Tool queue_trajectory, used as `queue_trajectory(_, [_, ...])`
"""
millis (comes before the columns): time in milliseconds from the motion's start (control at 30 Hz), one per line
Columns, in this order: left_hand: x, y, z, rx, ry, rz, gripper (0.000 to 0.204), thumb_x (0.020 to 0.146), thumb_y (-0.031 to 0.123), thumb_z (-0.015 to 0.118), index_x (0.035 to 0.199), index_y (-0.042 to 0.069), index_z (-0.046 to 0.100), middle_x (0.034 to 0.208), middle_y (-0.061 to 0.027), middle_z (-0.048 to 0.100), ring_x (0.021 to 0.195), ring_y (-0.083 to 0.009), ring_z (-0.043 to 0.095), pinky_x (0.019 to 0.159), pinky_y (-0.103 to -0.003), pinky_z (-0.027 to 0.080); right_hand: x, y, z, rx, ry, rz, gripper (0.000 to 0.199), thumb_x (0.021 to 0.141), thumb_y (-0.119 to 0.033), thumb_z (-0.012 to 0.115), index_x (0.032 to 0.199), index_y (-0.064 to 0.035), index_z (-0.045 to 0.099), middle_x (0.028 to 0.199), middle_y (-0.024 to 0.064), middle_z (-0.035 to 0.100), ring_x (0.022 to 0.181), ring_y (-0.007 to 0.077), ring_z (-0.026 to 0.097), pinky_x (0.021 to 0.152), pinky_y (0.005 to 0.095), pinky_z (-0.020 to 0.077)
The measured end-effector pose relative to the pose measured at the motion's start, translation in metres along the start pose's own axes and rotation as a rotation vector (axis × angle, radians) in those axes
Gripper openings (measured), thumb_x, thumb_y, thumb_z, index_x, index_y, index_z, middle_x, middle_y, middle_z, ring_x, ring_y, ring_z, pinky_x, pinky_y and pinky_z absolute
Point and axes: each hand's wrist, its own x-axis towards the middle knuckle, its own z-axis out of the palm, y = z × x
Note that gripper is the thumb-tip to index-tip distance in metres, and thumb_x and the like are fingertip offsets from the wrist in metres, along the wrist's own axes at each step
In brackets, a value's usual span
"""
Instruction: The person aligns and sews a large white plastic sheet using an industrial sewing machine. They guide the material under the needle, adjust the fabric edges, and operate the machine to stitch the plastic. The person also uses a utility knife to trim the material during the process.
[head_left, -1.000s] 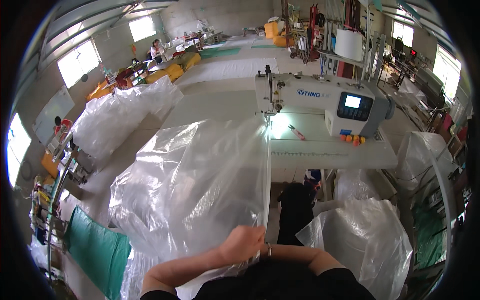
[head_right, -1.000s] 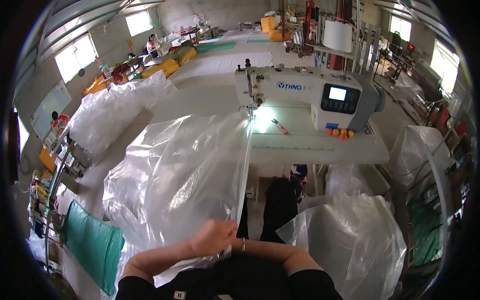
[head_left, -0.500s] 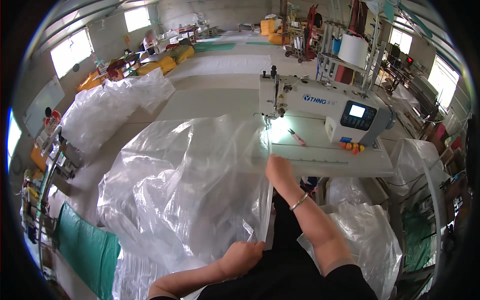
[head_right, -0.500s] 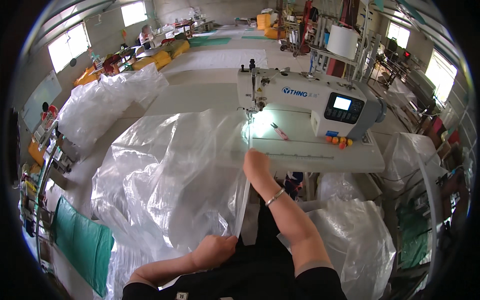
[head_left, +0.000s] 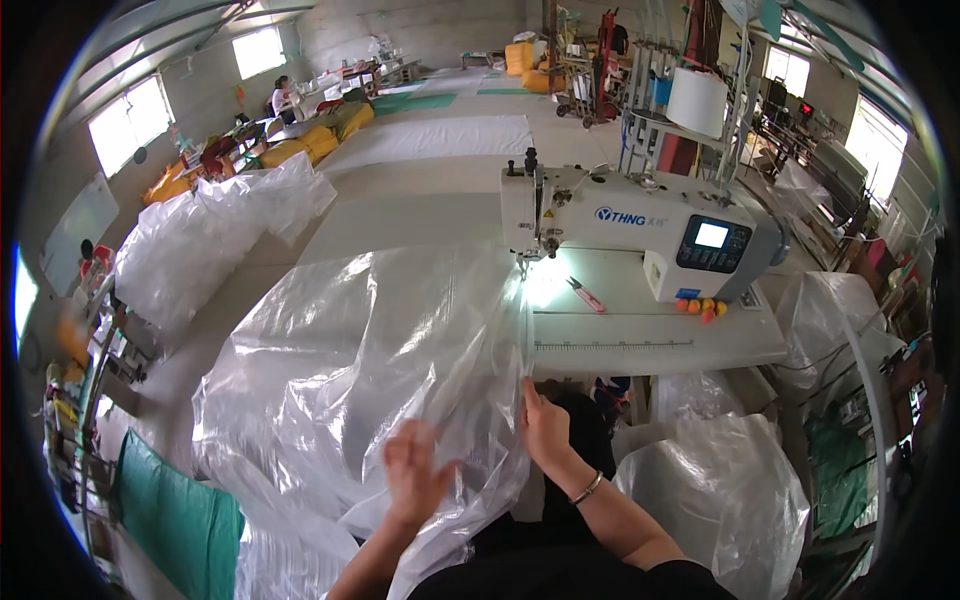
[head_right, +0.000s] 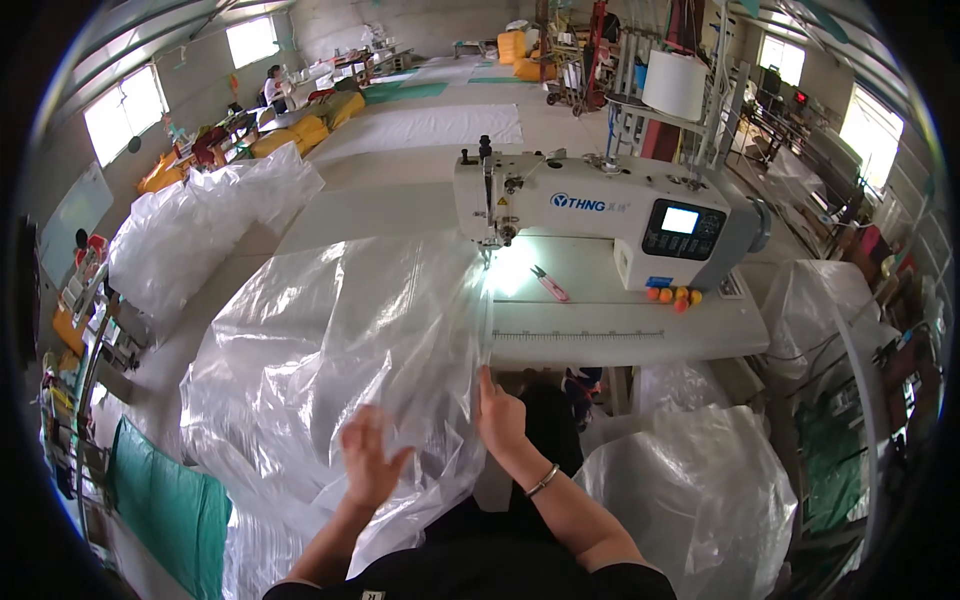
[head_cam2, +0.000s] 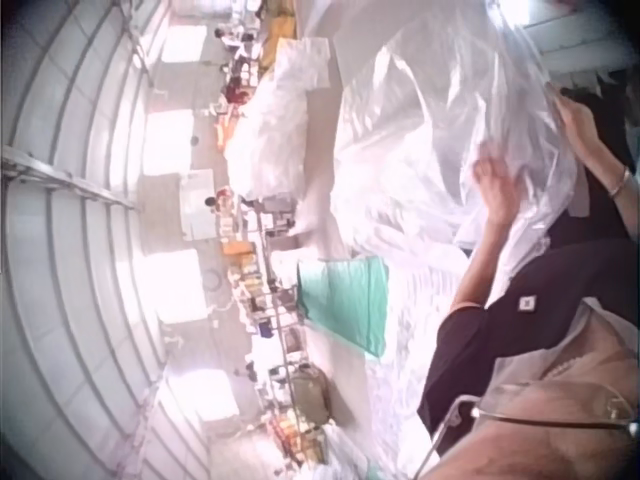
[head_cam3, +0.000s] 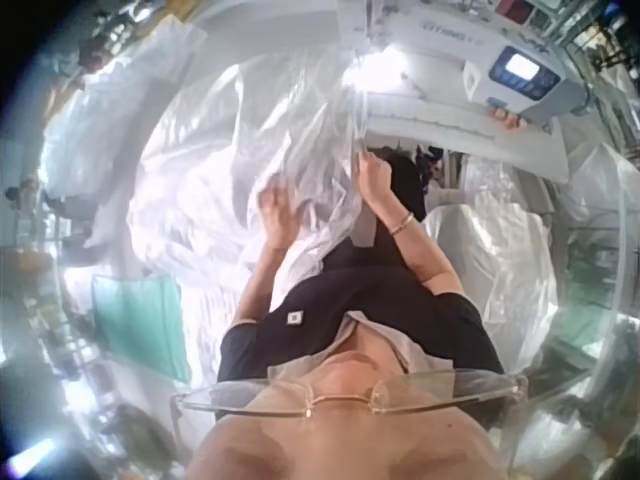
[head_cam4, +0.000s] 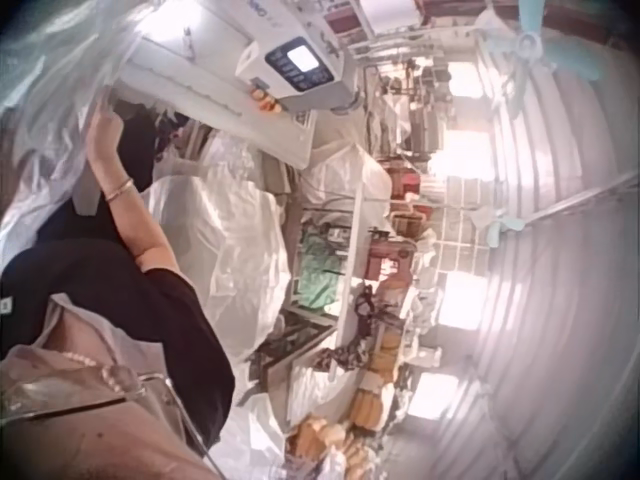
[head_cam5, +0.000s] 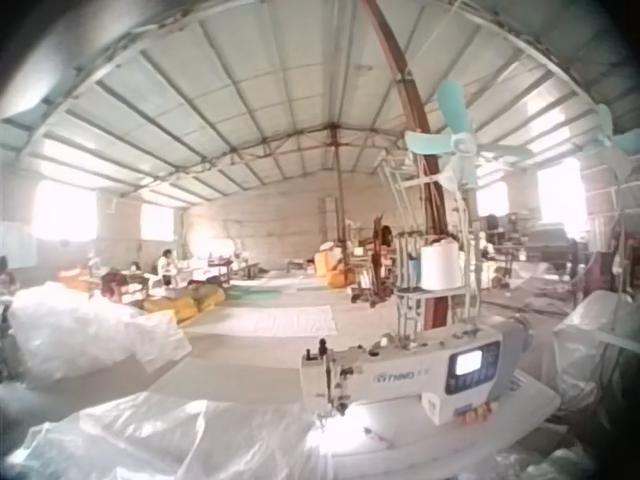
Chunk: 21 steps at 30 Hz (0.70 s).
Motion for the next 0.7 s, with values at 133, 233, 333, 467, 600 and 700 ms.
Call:
queue_trajectory(133, [-0.035,-0.100,0.043,-0.011,0.077,-0.256,0.049,0.075,0.025,0.079,0.114,0.004,0.058,0.108,-0.0151,0.061,0.101,-0.0296,0.056,0.092,-0.046,0.038,0.026,-0.005,0.006,-0.019,0.017,0.007,0.039,0.080,-0.003,0.060,0.118,0.0034,0.055,0.072,0.0177,0.063,0.062,0.0341,0.063,0.055,0.0426,0.0501])
queue_trajectory(233, [-0.035,-0.134,0.073,-0.500,0.063,-0.604,0.031,0.083,0.018,0.071,0.106,0.001,0.060,0.090,-0.0125,0.064,0.080,-0.0214,0.057,0.077,-0.035,0.043,0.051,-0.013,-0.002,0.014,-0.024,0.028,0.032,0.081,-0.003,0.060,0.112,0.0039,0.057,0.068,0.0191,0.061,0.062,0.0355,0.063,0.054,0.0439,0.0500])
queue_trajectory(333, [0.015,-0.099,0.054,-0.540,0.242,-0.657,0.007,0.090,0.005,0.058,0.093,-0.002,0.059,0.067,-0.0079,0.058,0.062,-0.0139,0.051,0.060,-0.028,0.040,0.074,0.001,0.008,-0.075,-0.082,0.050,0.026,0.081,-0.004,0.059,0.106,0.0041,0.059,0.067,0.0204,0.062,0.063,0.0377,0.063,0.055,0.0445,0.0506])
queue_trajectory(467, [0.078,-0.085,0.035,-0.281,0.494,-0.440,0.004,0.089,-0.001,0.056,0.092,-0.002,0.058,0.073,-0.0103,0.056,0.064,-0.0206,0.053,0.059,-0.032,0.042,0.108,0.004,0.008,-0.139,-0.177,0.097,0.020,0.082,-0.007,0.059,0.099,0.0041,0.061,0.070,0.0209,0.064,0.066,0.0376,0.066,0.057,0.0435,0.0530])
queue_trajectory(600, [0.124,-0.078,0.027,-0.146,0.569,-0.199,0.005,0.088,-0.002,0.055,0.093,-0.001,0.058,0.081,-0.0130,0.056,0.066,-0.0286,0.054,0.059,-0.035,0.043,0.136,0.011,0.015,-0.245,-0.240,0.074,0.017,0.084,-0.009,0.058,0.095,0.0030,0.062,0.070,0.0186,0.066,0.068,0.0340,0.068,0.059,0.0417,0.0546])
queue_trajectory(700, [0.139,-0.083,0.034,-0.152,0.529,-0.209,0.006,0.089,-0.001,0.056,0.094,0.000,0.059,0.081,-0.0132,0.057,0.067,-0.0293,0.056,0.060,-0.035,0.044,0.153,0.019,0.023,-0.299,-0.206,0.109,0.014,0.084,-0.009,0.057,0.091,0.0016,0.064,0.070,0.0163,0.067,0.068,0.0321,0.068,0.060,0.0404,0.0548])
